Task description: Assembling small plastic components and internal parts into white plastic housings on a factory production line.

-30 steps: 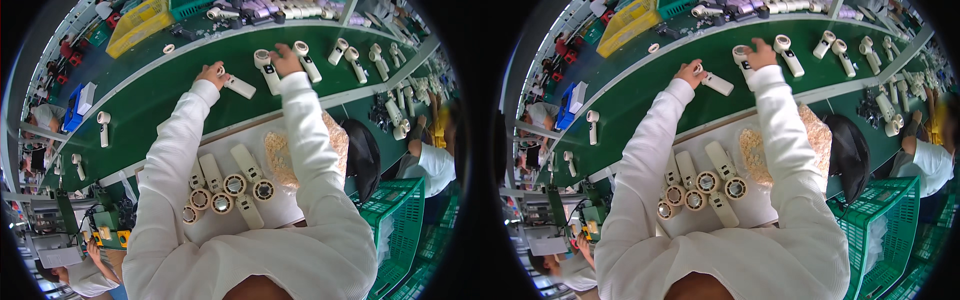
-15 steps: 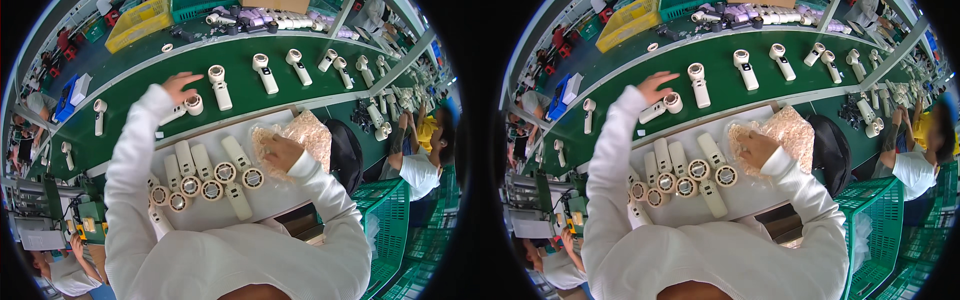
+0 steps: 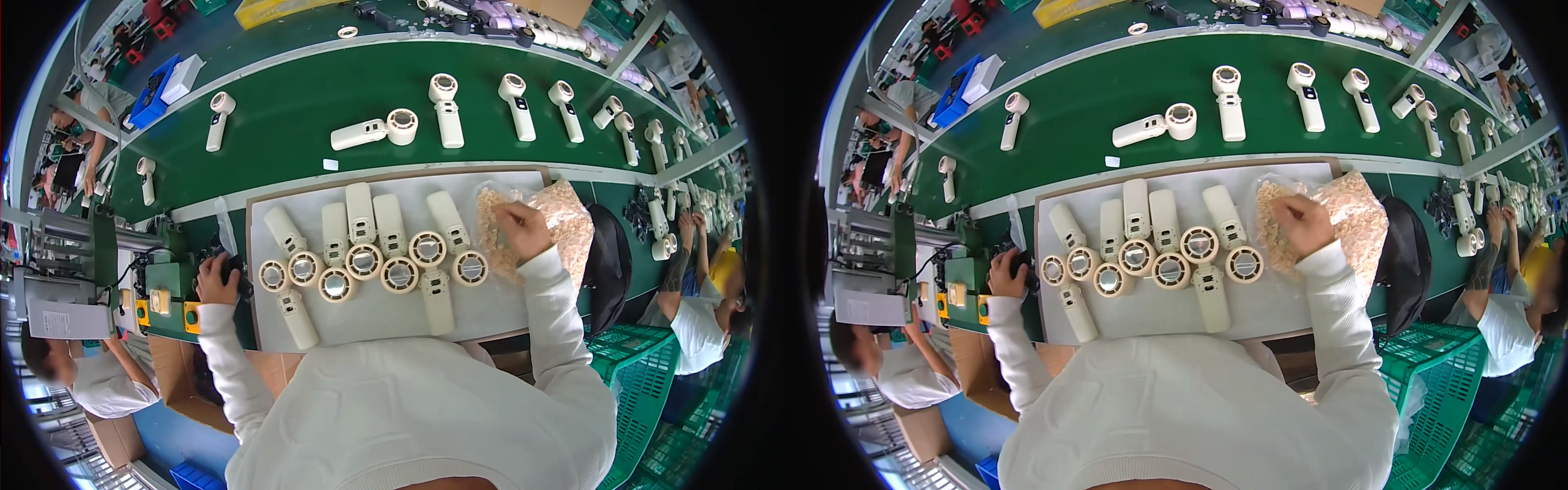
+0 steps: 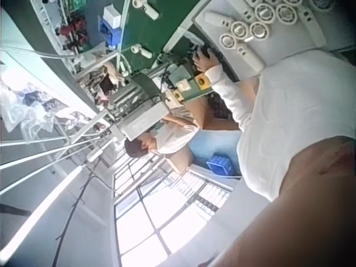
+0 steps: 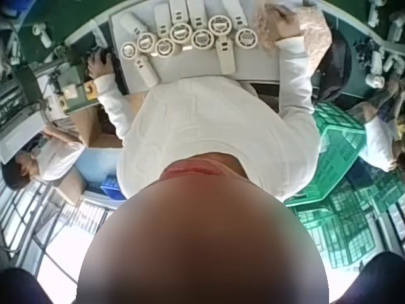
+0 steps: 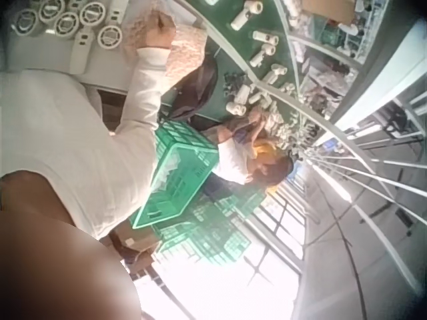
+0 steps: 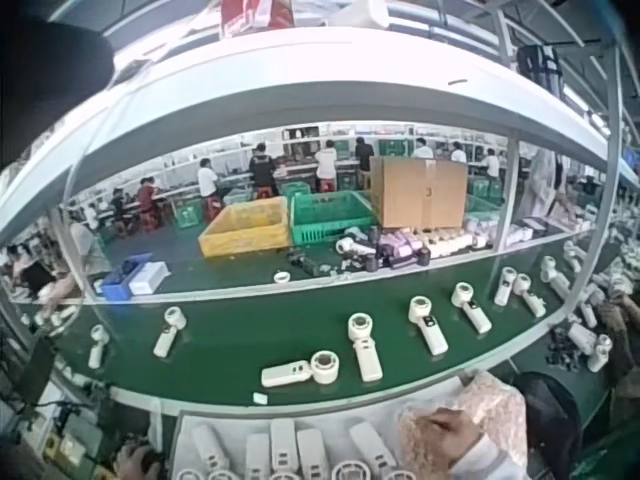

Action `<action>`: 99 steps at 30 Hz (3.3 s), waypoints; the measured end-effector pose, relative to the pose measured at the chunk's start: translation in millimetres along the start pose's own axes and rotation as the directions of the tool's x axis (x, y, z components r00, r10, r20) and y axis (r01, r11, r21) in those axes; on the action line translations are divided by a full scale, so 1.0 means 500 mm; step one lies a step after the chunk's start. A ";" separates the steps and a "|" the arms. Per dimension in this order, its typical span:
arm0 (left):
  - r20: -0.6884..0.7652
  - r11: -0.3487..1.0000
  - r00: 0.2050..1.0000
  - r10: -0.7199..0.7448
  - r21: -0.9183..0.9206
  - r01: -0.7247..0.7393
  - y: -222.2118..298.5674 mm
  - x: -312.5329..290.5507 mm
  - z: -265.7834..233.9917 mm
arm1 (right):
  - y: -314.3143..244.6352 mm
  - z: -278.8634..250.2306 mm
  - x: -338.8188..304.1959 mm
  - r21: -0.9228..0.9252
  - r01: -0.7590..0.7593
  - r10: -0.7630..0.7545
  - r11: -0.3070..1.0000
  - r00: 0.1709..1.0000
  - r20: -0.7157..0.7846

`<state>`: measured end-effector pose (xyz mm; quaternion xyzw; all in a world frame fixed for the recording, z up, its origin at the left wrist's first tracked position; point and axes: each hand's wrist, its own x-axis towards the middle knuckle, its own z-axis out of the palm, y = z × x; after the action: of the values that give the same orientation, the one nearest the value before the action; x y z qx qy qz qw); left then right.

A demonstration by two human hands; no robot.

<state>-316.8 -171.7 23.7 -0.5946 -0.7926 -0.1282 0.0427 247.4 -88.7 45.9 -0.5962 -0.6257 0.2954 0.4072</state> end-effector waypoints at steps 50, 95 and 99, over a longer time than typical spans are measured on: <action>-0.101 0.244 0.835 0.541 -0.932 -0.270 0.795 0.490 0.139 | 0.127 0.139 0.420 -0.165 -0.117 0.025 0.979 0.878 -0.478; 0.223 0.792 0.785 0.578 -0.383 -0.474 1.125 0.376 0.249 | 0.192 -0.026 0.448 -0.015 -0.125 0.109 0.992 0.909 -0.402; 0.328 0.833 0.772 0.545 -0.316 -0.454 1.143 0.394 0.266 | 0.201 -0.036 0.453 -0.082 -0.126 0.084 0.989 0.917 -0.390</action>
<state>182.5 194.3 25.9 -0.7987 -0.5768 -0.0726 -0.1551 323.4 144.4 4.4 -0.6960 -0.5152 0.1603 0.4737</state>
